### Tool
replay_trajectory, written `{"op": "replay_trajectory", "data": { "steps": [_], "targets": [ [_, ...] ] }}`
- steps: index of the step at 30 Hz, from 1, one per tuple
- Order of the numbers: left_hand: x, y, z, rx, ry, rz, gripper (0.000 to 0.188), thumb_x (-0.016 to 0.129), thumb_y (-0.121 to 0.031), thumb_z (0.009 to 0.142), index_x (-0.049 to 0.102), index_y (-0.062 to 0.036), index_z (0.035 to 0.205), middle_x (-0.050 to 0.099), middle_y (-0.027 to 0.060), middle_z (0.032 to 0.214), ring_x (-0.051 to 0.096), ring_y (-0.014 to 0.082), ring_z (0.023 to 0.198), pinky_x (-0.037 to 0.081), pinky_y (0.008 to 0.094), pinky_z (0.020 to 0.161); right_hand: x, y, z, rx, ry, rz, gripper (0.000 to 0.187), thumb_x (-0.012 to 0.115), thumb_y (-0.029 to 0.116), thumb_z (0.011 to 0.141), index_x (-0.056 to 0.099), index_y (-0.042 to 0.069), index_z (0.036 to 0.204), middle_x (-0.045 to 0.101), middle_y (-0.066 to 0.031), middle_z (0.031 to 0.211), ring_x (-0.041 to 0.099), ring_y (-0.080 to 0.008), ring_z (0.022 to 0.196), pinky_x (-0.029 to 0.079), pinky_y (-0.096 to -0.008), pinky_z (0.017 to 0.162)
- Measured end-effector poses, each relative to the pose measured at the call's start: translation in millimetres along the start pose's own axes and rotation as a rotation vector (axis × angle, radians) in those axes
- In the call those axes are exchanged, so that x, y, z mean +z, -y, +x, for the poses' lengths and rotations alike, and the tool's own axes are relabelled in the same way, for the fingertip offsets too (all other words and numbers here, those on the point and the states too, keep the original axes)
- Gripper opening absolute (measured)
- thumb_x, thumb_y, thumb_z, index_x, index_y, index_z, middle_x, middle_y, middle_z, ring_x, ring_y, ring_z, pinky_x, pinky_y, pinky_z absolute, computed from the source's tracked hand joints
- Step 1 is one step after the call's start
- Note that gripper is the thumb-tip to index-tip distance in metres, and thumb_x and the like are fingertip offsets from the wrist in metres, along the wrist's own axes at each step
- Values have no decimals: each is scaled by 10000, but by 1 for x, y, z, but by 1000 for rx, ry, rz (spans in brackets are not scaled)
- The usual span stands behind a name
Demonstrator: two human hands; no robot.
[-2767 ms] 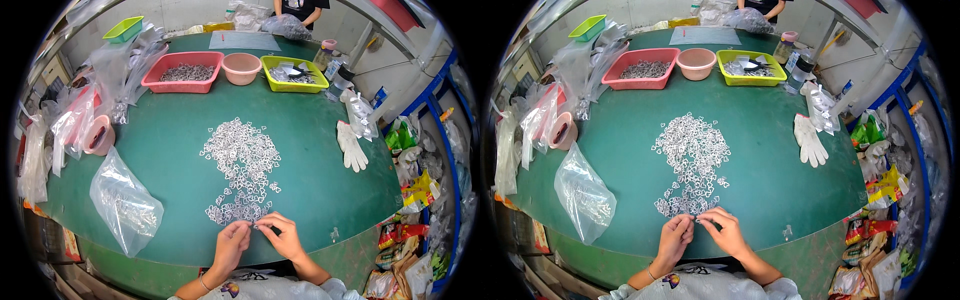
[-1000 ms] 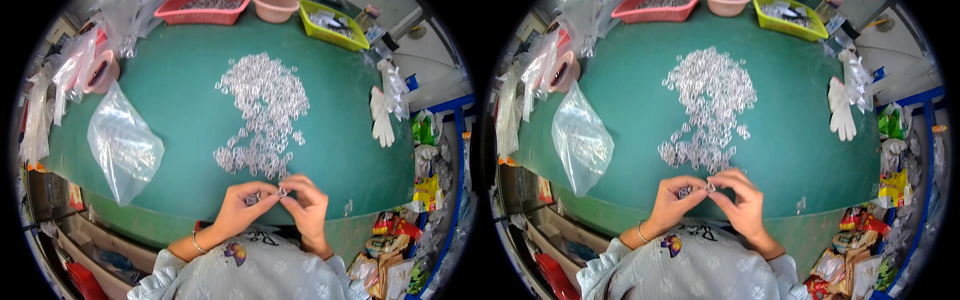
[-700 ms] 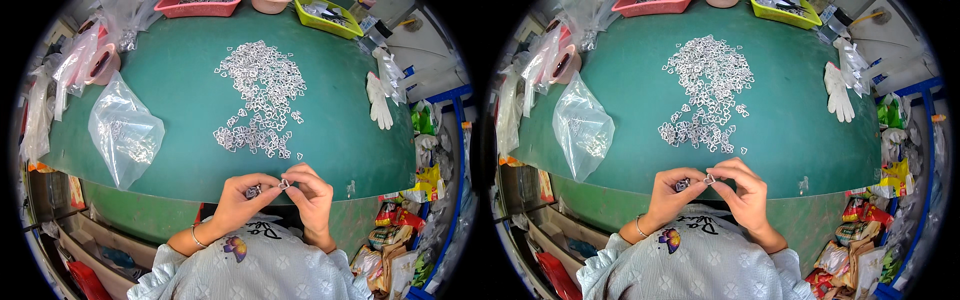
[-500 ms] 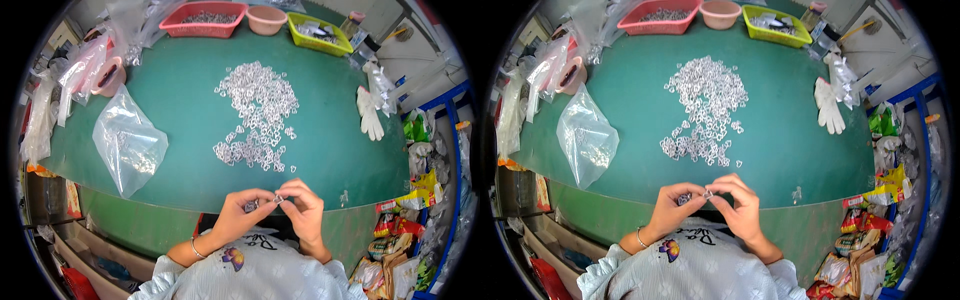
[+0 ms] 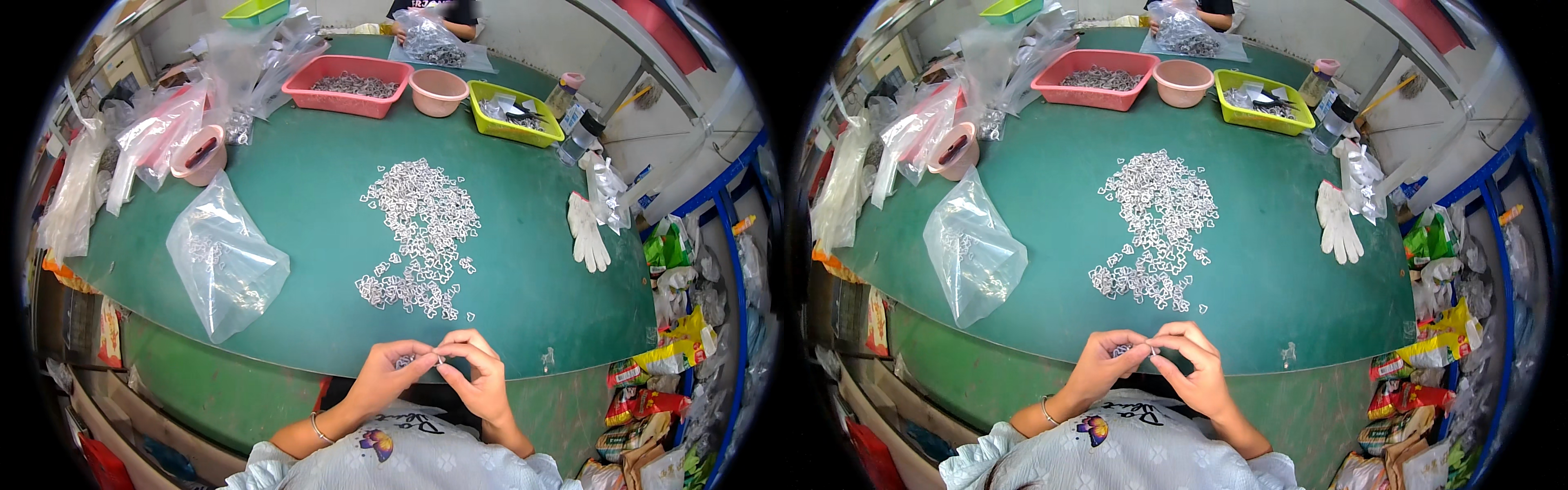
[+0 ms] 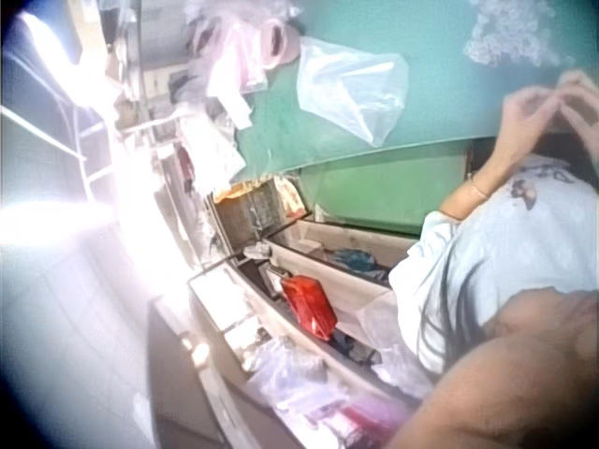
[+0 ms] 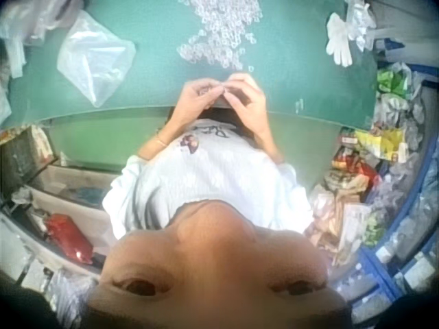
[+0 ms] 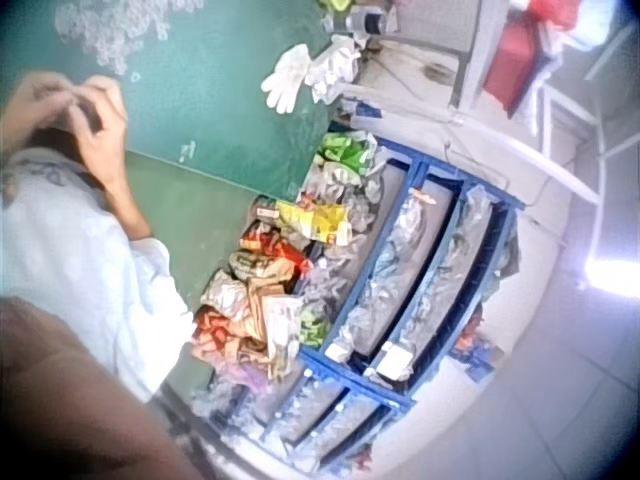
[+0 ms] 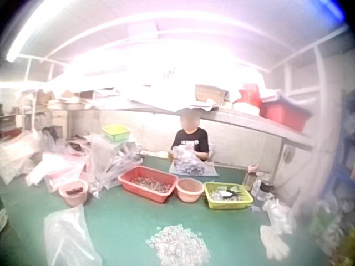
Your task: The person assembles small heart-shaped metal pendants by hand at a green worktable. They repeatedly pick up two pieces, interlock them, and place the assembled unit back onto the table. Another person is visible in the background performing a similar task.
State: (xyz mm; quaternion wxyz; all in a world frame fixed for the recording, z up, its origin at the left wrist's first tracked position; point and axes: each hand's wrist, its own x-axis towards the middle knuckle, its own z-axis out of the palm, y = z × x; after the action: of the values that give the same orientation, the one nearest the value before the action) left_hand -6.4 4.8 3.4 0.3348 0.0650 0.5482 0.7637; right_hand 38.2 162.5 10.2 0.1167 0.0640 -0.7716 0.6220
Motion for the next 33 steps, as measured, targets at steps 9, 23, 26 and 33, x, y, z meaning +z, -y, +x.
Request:
{"op": "replay_trajectory", "data": {
  "steps": [9, 23, 26, 33],
  "targets": [
    [-2, 6, 1, -11, 0, -124, 156, 601, -152, 844, 630, -28, 932, 518, -50, 670, 384, 4, 527, 284, 161, 438, 0, 1, 2, -7, 19, -10, 201, 624, -34, 717, 615, 0, 914, 559, -96, 922, 548, -201, 862, 434, -289, 766],
    [-5, 2, 11, -27, 3, -49, 197, 600, -169, 847, 636, 2, 936, 497, -45, 643, 391, 10, 566, 294, 169, 481, -4, 6, 9, -40, 5, -153, 213, 636, -48, 694, 615, -8, 902, 557, -101, 917, 548, -212, 855, 438, -295, 755],
    [-6, -5, 18, -54, 37, 11, 206, 593, -193, 851, 643, -7, 923, 494, -39, 633, 393, 13, 566, 304, 171, 488, -7, 7, 16, -103, 20, -274, 222, 646, -51, 681, 612, -15, 897, 554, -104, 912, 546, -215, 845, 442, -297, 739],
    [-9, -27, 60, -43, 165, 148, 196, 579, -202, 863, 626, -14, 891, 479, -35, 637, 369, 18, 532, 265, 167, 452, -17, -1, 43, -103, -22, -288, 214, 669, -23, 697, 605, -12, 901, 559, -100, 918, 556, -218, 824, 452, -296, 711]
  ]
}}
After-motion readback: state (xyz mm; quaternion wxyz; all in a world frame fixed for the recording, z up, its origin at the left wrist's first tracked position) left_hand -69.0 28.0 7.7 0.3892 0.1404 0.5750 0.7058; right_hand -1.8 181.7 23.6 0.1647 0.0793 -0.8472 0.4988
